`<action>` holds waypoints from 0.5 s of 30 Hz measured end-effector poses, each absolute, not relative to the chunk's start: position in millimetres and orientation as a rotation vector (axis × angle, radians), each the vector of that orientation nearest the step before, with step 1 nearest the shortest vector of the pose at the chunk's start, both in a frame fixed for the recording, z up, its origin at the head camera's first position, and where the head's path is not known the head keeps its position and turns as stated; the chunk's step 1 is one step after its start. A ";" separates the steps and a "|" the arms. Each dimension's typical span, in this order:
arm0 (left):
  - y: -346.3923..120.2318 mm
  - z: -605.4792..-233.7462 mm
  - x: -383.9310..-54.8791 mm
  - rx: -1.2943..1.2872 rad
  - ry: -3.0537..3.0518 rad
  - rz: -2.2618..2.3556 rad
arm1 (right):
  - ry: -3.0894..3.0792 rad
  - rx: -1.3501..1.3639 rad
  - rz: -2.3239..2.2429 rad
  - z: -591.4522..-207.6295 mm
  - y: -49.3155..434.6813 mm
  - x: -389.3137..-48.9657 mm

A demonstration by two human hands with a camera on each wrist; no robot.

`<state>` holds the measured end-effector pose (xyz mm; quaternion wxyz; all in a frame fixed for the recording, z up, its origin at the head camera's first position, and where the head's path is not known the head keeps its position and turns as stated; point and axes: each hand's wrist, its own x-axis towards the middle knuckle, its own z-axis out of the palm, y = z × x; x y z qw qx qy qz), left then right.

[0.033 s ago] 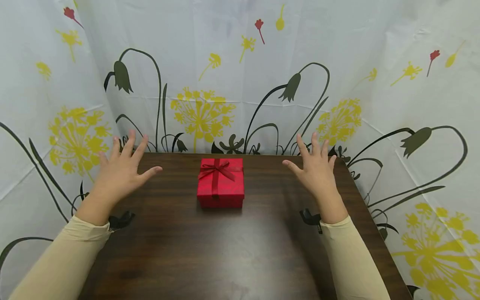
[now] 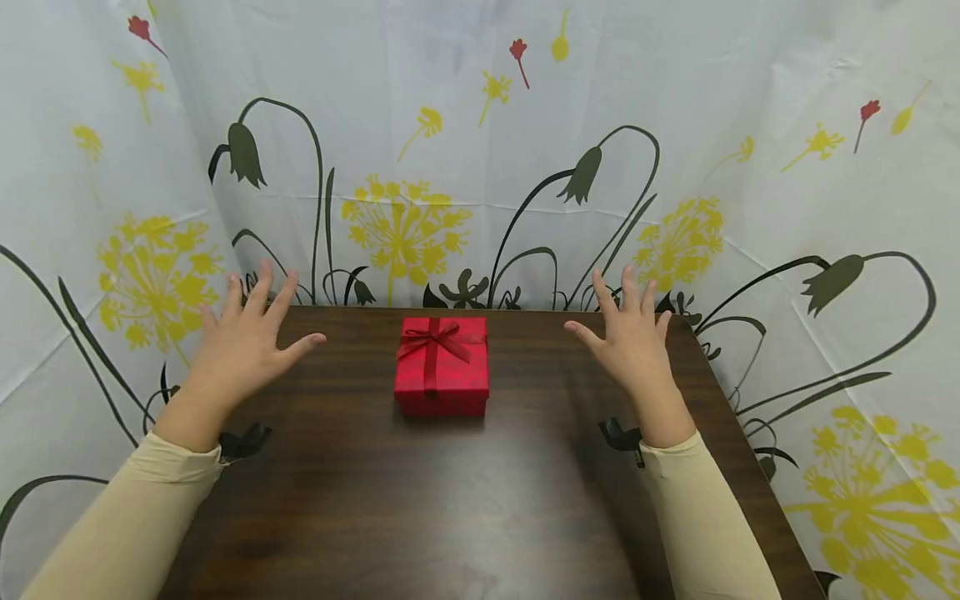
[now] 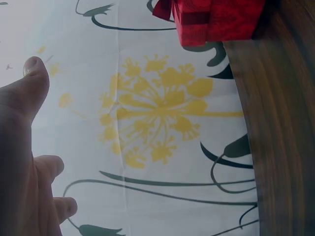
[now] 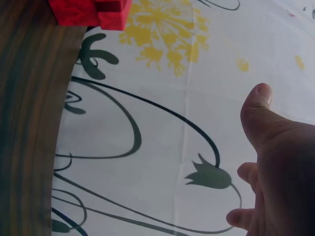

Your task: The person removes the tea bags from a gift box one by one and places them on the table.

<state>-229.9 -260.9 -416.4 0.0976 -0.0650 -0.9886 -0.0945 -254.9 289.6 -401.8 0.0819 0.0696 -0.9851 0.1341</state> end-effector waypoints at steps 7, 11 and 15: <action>-257.8 -419.3 -231.5 -0.194 -2.920 -0.298 | -2.956 0.229 0.427 -403.9 281.4 -257.4; -255.5 -419.1 -232.5 -0.195 -2.916 -0.301 | -2.940 0.245 0.462 -406.7 276.3 -257.2; -253.6 -421.0 -234.0 -0.206 -2.916 -0.309 | -2.945 0.267 0.485 -412.2 272.1 -255.3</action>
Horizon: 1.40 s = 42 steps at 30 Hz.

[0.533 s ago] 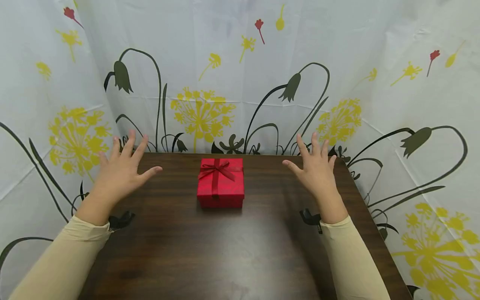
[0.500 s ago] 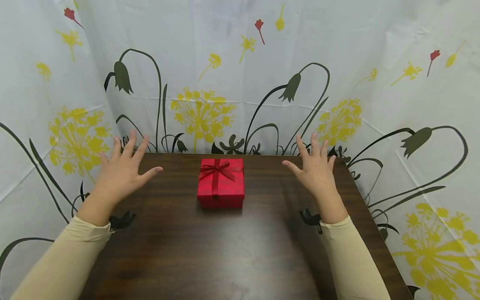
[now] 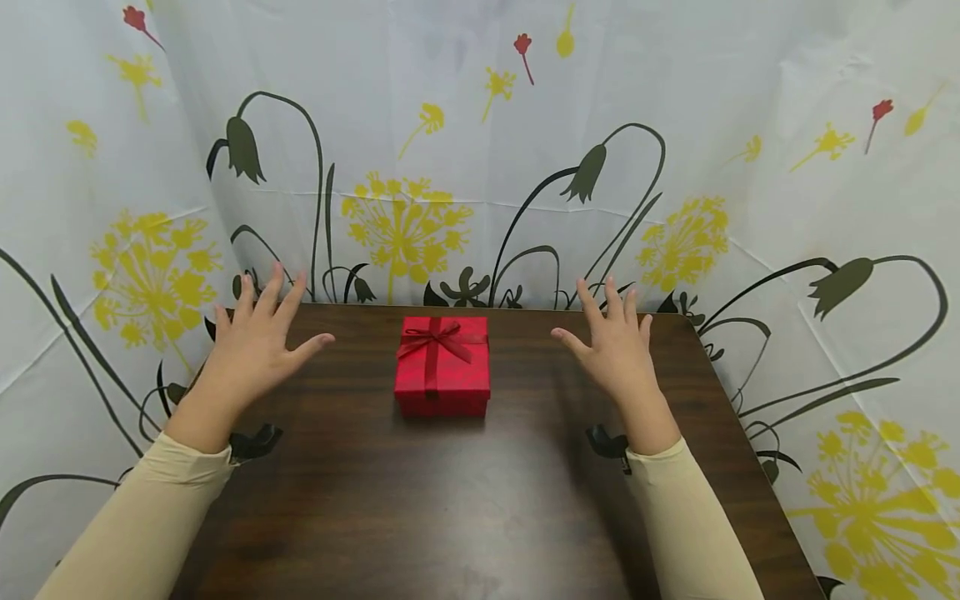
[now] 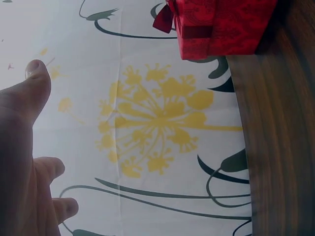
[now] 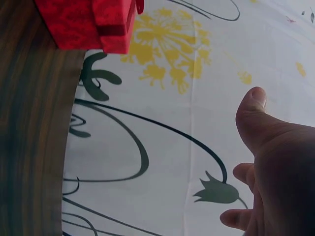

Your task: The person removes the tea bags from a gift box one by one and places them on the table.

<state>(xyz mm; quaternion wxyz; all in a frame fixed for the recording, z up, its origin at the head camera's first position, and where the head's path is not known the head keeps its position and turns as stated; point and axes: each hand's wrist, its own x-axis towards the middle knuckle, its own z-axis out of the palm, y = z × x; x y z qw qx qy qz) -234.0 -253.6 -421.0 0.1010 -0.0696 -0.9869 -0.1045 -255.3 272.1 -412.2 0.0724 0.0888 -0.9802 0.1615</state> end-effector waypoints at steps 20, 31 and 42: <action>-238.6 -437.9 -231.2 -0.324 -2.907 -0.598 | -2.930 0.343 0.649 -433.1 242.1 -250.9; -230.6 -438.8 -233.0 -0.306 -2.885 -0.790 | -2.883 0.340 0.878 -429.6 222.7 -249.9; -216.6 -451.9 -232.4 -0.321 -2.844 -0.961 | -2.889 0.328 1.004 -442.7 207.5 -246.6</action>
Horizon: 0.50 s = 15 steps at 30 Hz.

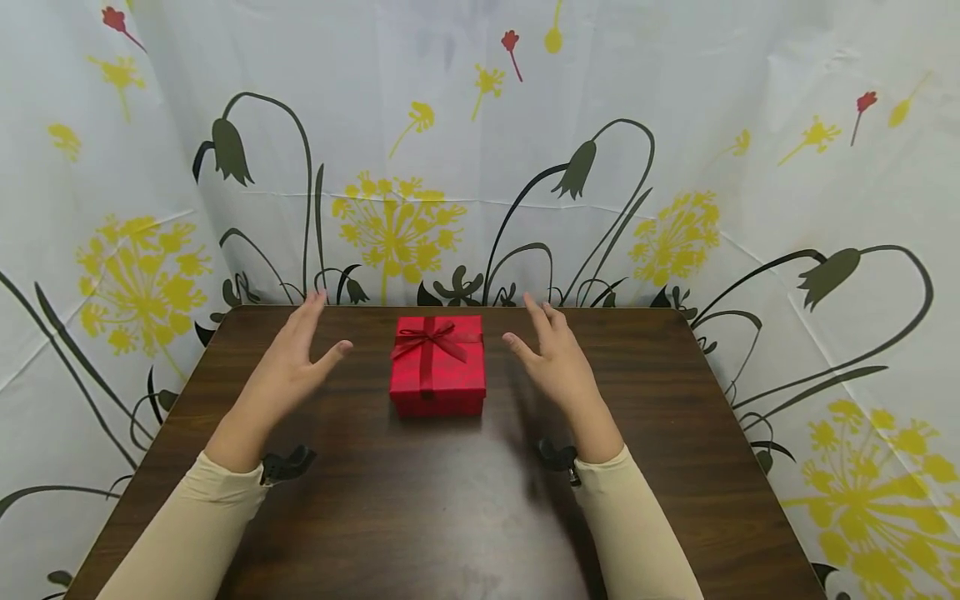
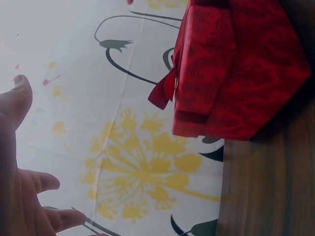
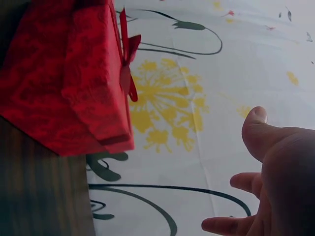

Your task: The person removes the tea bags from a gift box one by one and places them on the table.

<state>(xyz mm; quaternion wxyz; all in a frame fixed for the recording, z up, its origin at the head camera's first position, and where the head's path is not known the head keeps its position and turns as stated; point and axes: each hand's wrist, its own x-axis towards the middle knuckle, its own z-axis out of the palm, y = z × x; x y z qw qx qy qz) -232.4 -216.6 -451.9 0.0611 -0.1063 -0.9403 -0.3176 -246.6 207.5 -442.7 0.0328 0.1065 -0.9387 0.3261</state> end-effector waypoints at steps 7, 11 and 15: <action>-206.3 -456.8 -231.0 -0.332 -2.813 -1.052 | -2.864 0.365 1.101 -453.0 195.8 -244.7; -201.3 -459.1 -229.0 -0.325 -2.828 -1.106 | -2.830 0.378 1.204 -456.8 189.4 -242.5; -196.2 -461.3 -226.3 -0.291 -2.835 -1.211 | -2.791 0.332 1.312 -459.6 184.4 -241.0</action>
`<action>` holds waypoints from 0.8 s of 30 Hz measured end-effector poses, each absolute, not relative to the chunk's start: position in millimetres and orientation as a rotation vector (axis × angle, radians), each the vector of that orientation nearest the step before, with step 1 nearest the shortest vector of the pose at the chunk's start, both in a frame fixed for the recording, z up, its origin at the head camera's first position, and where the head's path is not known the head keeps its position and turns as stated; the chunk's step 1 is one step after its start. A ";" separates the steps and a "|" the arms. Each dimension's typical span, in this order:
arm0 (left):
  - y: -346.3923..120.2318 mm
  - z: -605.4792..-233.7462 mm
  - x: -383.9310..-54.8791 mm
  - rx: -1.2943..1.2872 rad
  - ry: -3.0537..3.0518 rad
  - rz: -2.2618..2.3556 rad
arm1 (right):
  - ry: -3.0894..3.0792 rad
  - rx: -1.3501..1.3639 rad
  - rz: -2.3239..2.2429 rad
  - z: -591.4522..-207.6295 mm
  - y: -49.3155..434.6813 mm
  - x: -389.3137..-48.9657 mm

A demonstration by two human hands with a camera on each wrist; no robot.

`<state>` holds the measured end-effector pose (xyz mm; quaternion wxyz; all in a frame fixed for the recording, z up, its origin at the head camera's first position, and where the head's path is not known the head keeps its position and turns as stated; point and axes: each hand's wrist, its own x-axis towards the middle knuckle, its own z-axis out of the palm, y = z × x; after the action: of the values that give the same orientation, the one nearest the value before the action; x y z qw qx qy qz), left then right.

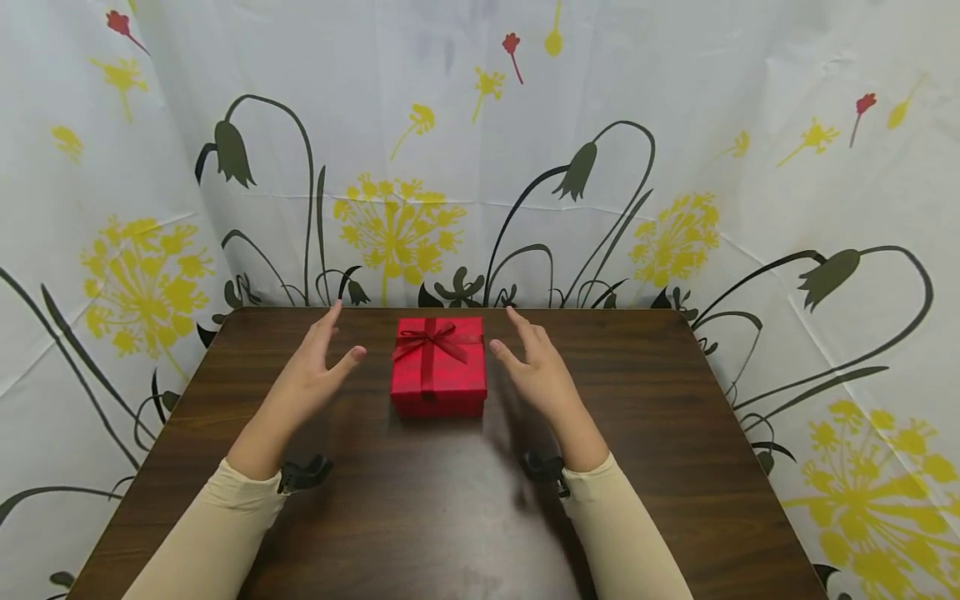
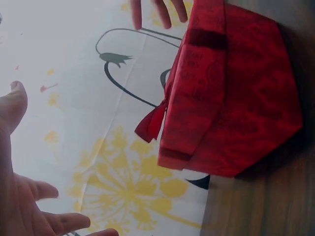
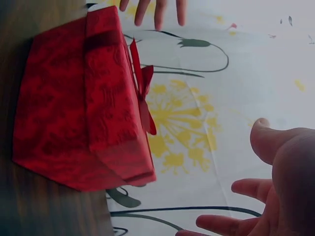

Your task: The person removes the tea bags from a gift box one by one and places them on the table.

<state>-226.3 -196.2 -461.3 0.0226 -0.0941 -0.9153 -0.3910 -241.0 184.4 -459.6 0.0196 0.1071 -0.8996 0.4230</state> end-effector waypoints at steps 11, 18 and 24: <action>-180.5 -471.9 -226.4 -0.275 -2.697 -1.624 | -2.750 0.359 1.516 -468.2 171.2 -246.0; -168.2 -479.1 -227.3 -0.279 -2.664 -1.720 | -2.740 0.290 1.622 -472.8 164.1 -243.5; -162.4 -488.7 -225.7 -0.273 -2.684 -1.763 | -2.740 0.244 1.772 -482.9 161.4 -241.1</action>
<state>-225.7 -162.4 -488.7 -0.0408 -0.0845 -0.8321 -0.5466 -241.1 161.4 -482.9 -0.0655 0.0745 -0.8355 0.5404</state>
